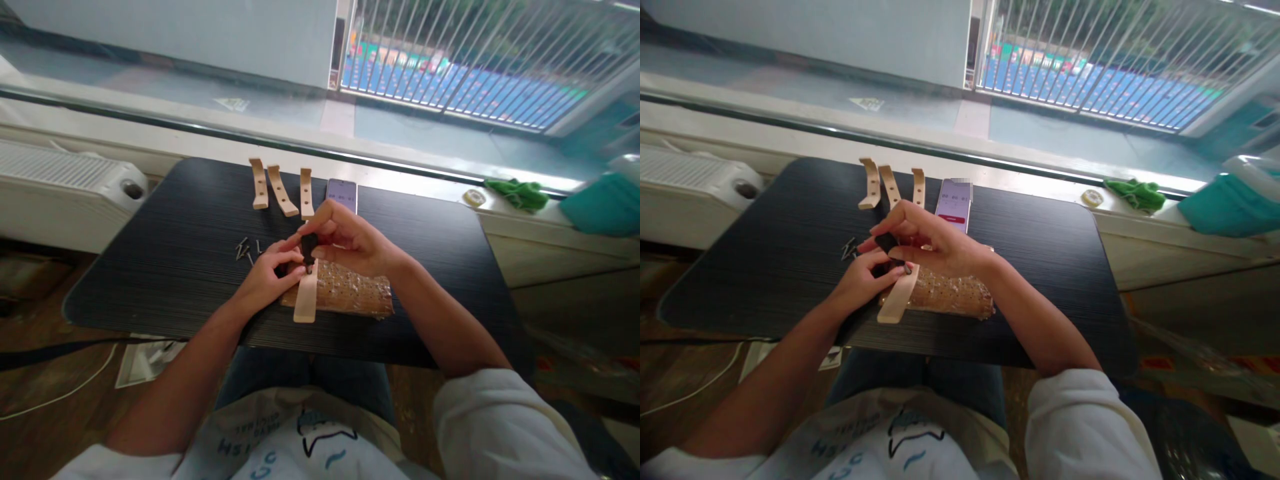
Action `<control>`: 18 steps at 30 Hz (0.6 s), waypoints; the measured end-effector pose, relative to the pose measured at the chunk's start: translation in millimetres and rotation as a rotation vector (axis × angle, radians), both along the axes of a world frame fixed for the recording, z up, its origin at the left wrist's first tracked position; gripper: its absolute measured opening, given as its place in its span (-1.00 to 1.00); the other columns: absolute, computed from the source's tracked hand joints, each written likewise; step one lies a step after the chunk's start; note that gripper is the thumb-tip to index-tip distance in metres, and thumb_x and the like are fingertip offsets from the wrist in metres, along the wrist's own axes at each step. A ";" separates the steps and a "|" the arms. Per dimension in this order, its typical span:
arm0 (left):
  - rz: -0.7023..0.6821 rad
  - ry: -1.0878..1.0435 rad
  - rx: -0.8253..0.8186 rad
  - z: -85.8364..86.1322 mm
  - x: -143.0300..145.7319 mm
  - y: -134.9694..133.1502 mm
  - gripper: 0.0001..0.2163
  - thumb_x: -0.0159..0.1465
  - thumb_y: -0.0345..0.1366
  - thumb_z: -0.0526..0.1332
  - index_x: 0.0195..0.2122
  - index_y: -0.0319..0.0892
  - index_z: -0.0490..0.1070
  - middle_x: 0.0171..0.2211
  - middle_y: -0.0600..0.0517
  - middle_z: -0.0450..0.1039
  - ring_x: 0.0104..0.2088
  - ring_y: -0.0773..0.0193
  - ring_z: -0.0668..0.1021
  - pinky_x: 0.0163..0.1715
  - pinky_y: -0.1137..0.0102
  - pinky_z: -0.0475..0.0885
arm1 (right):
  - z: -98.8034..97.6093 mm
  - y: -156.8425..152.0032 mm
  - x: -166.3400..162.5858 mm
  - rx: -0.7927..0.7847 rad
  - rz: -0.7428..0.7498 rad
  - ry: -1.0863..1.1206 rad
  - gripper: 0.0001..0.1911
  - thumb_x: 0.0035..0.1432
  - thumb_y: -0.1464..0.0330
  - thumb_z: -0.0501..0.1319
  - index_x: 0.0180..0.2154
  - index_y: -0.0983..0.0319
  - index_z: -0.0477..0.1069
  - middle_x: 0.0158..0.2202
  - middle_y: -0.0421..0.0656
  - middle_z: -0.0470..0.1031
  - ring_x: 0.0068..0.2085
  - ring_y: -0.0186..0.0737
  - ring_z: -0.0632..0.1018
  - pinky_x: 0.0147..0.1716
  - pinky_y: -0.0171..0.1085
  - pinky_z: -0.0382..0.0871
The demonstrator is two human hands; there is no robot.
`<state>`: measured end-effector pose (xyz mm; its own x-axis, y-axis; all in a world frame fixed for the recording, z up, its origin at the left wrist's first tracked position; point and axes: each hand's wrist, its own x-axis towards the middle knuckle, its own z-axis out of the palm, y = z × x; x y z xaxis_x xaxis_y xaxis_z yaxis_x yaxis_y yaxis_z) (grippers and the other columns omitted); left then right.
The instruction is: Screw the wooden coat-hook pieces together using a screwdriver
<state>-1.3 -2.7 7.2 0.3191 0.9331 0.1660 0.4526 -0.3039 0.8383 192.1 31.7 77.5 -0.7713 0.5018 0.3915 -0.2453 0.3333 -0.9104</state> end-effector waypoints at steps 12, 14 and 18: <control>-0.016 -0.009 -0.025 0.7 -1.0 -0.3 -0.79 0.19 -0.16 0.22 -0.30 -0.15 0.56 -0.19 -0.01 0.44 -0.12 0.11 0.50 -0.11 0.25 0.44 | -4.2 5.5 1.0 0.072 0.001 0.007 -0.73 0.27 0.34 0.17 -0.03 0.32 0.34 -0.12 -0.10 0.49 -0.14 -0.38 0.54 -0.21 -0.37 0.39; -0.007 -0.014 -0.043 0.5 -1.1 -0.4 -0.80 0.19 -0.16 0.22 -0.30 -0.15 0.55 -0.19 -0.01 0.44 -0.13 0.12 0.50 -0.11 0.24 0.44 | -2.8 5.8 1.9 0.092 -0.018 -0.024 -0.72 0.26 0.33 0.17 -0.03 0.32 0.35 -0.13 -0.11 0.49 -0.16 -0.40 0.54 -0.23 -0.38 0.38; -0.011 -0.029 -0.052 -1.9 -1.4 0.3 -0.80 0.19 -0.16 0.23 -0.30 -0.16 0.55 -0.16 -0.02 0.44 -0.11 0.12 0.50 -0.07 0.24 0.42 | 2.1 5.0 3.7 0.190 -0.075 -0.084 -0.73 0.26 0.36 0.17 -0.03 0.32 0.36 -0.15 -0.11 0.51 -0.26 -0.46 0.51 -0.34 -0.40 0.33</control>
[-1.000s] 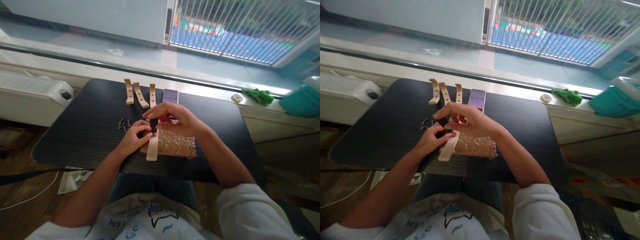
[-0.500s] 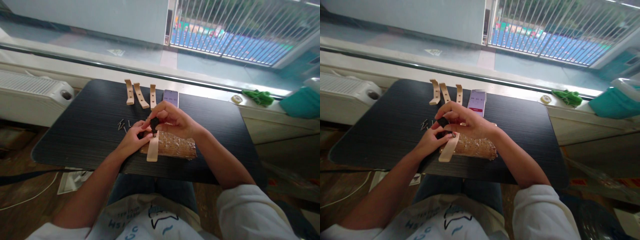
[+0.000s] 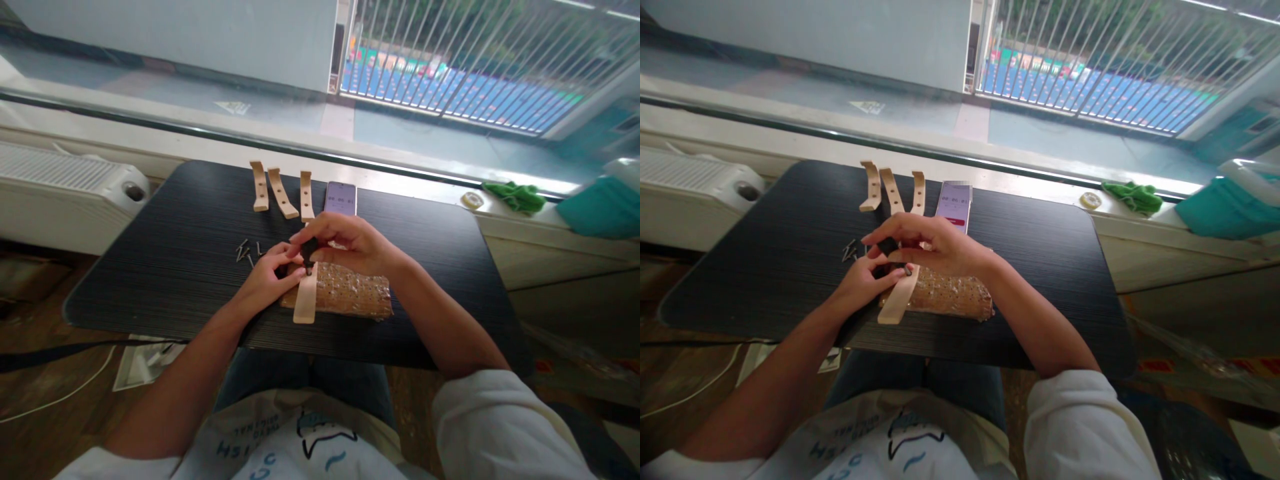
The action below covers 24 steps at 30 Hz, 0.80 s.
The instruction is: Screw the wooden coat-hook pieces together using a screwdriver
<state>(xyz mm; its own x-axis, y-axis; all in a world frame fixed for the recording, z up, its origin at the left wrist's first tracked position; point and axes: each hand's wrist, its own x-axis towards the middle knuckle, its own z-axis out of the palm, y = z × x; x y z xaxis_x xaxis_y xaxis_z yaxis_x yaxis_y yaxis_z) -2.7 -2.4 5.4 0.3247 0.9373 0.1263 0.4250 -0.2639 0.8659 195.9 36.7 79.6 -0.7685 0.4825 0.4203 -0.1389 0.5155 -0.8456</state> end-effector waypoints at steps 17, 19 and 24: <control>0.001 -0.035 0.011 -0.3 1.7 0.7 -0.81 0.16 -0.20 0.24 -0.28 -0.16 0.56 -0.14 -0.02 0.45 -0.06 0.11 0.49 0.02 0.25 0.39 | 17.8 -15.3 -1.8 0.191 -0.336 -0.177 -0.77 0.15 0.34 0.28 -0.15 0.29 0.49 -0.39 -0.27 0.50 -0.50 -0.54 0.32 -0.47 -0.43 0.25; 0.003 -0.032 0.004 -1.0 1.4 0.8 -0.81 0.16 -0.19 0.24 -0.28 -0.15 0.56 -0.12 -0.02 0.45 -0.05 0.10 0.49 0.03 0.24 0.38 | 18.9 -17.1 -1.9 0.204 -0.370 -0.193 -0.77 0.14 0.33 0.30 -0.15 0.28 0.49 -0.41 -0.27 0.48 -0.50 -0.54 0.33 -0.46 -0.43 0.26; -0.009 -0.039 0.000 -1.0 1.0 0.0 -0.82 0.18 -0.20 0.23 -0.29 -0.15 0.57 -0.11 -0.03 0.44 0.00 0.08 0.46 0.03 0.24 0.37 | 18.3 -19.7 -2.7 0.229 -0.435 -0.188 -0.77 0.11 0.38 0.32 -0.15 0.27 0.50 -0.40 -0.27 0.47 -0.51 -0.54 0.32 -0.47 -0.43 0.26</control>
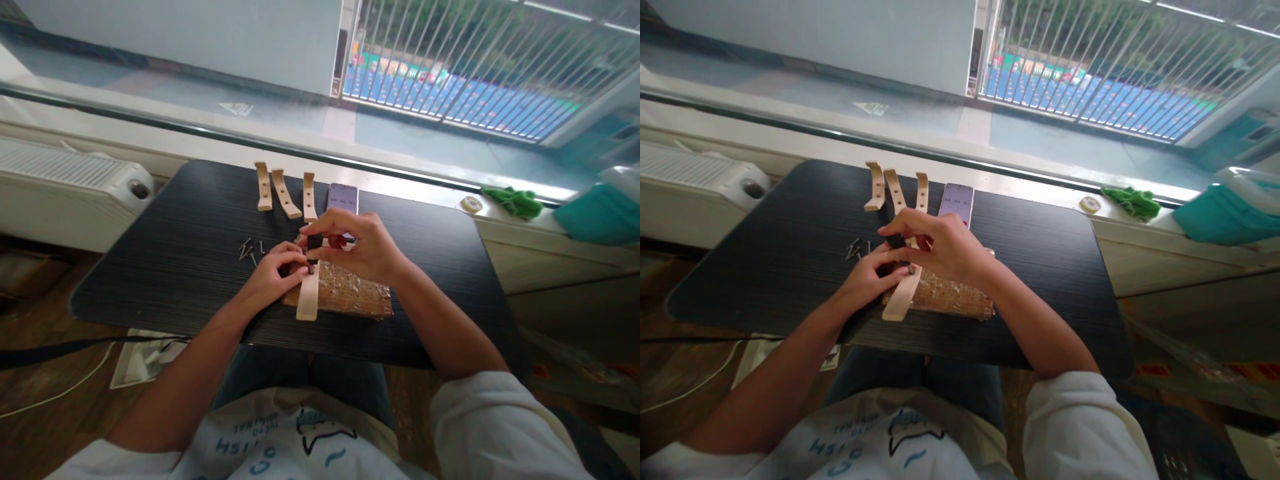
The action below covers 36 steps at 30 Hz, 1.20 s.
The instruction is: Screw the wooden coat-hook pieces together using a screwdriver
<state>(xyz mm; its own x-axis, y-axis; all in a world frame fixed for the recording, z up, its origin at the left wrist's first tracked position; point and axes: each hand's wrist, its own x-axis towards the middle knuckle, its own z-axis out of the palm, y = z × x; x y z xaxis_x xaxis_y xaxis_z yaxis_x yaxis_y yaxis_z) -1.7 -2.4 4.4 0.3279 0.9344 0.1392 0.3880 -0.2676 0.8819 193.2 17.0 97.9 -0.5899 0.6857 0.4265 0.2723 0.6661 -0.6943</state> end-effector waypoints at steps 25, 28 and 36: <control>-0.015 -0.007 0.094 -3.1 -0.6 2.3 -0.80 0.18 -0.21 0.21 -0.29 -0.16 0.57 -0.22 0.00 0.42 -0.19 0.19 0.48 -0.07 0.29 0.42 | -6.6 -19.3 -13.1 0.097 -0.308 0.022 -0.83 0.04 0.33 0.35 -0.29 0.23 0.48 -0.50 -0.33 0.42 -0.56 -0.49 0.24 -0.49 -0.38 0.20; -0.022 -0.008 0.101 -2.5 -0.6 2.1 -0.80 0.19 -0.21 0.20 -0.28 -0.16 0.57 -0.23 0.00 0.41 -0.20 0.20 0.48 -0.08 0.30 0.43 | -8.1 -20.5 -14.7 0.112 -0.338 0.036 -0.83 0.04 0.32 0.35 -0.30 0.23 0.46 -0.49 -0.33 0.41 -0.55 -0.48 0.24 -0.49 -0.37 0.20; -0.035 -0.011 0.114 -2.3 -0.7 2.4 -0.81 0.20 -0.23 0.20 -0.28 -0.17 0.56 -0.24 0.01 0.41 -0.21 0.22 0.48 -0.10 0.33 0.42 | -12.7 -22.0 -18.4 0.182 -0.402 0.032 -0.81 0.00 0.37 0.38 -0.30 0.21 0.44 -0.49 -0.33 0.41 -0.55 -0.46 0.25 -0.48 -0.36 0.21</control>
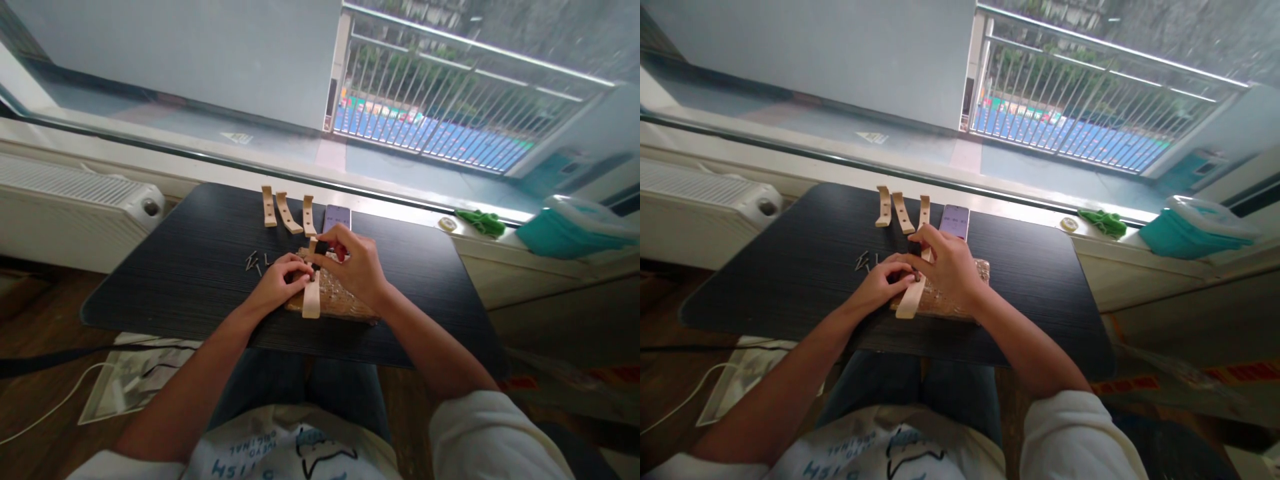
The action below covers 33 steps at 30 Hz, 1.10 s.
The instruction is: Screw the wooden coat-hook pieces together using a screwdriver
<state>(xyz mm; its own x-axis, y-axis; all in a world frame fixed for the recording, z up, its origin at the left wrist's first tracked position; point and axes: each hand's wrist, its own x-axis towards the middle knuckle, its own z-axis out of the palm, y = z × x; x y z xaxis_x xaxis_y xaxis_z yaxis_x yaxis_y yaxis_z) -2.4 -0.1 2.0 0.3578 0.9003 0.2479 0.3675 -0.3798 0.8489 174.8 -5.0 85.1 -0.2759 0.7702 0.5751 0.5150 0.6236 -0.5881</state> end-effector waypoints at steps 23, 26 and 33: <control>0.000 -0.039 0.007 1.5 0.3 0.0 -0.84 0.16 -0.26 0.20 -0.35 -0.19 0.54 -0.27 0.00 0.40 -0.22 0.19 0.48 -0.08 0.28 0.42 | -7.2 -8.7 -11.4 0.219 -0.218 -0.110 -0.82 0.06 0.30 0.35 -0.34 0.21 0.38 -0.52 -0.30 0.43 -0.55 -0.44 0.28 -0.52 -0.38 0.19; -0.006 -0.053 0.012 2.0 0.4 0.0 -0.84 0.16 -0.27 0.20 -0.35 -0.20 0.54 -0.28 0.00 0.40 -0.21 0.19 0.48 -0.06 0.27 0.41 | -9.2 -9.6 -11.2 0.235 -0.210 -0.118 -0.82 0.07 0.30 0.33 -0.31 0.21 0.39 -0.50 -0.28 0.44 -0.54 -0.43 0.31 -0.52 -0.38 0.21; -0.020 -0.062 0.017 0.4 -0.1 0.5 -0.85 0.18 -0.28 0.19 -0.33 -0.18 0.54 -0.27 0.00 0.40 -0.19 0.19 0.48 -0.04 0.28 0.40 | -15.4 -11.9 -7.1 0.303 -0.152 -0.086 -0.79 0.15 0.27 0.29 -0.19 0.22 0.43 -0.43 -0.24 0.50 -0.52 -0.40 0.37 -0.47 -0.36 0.31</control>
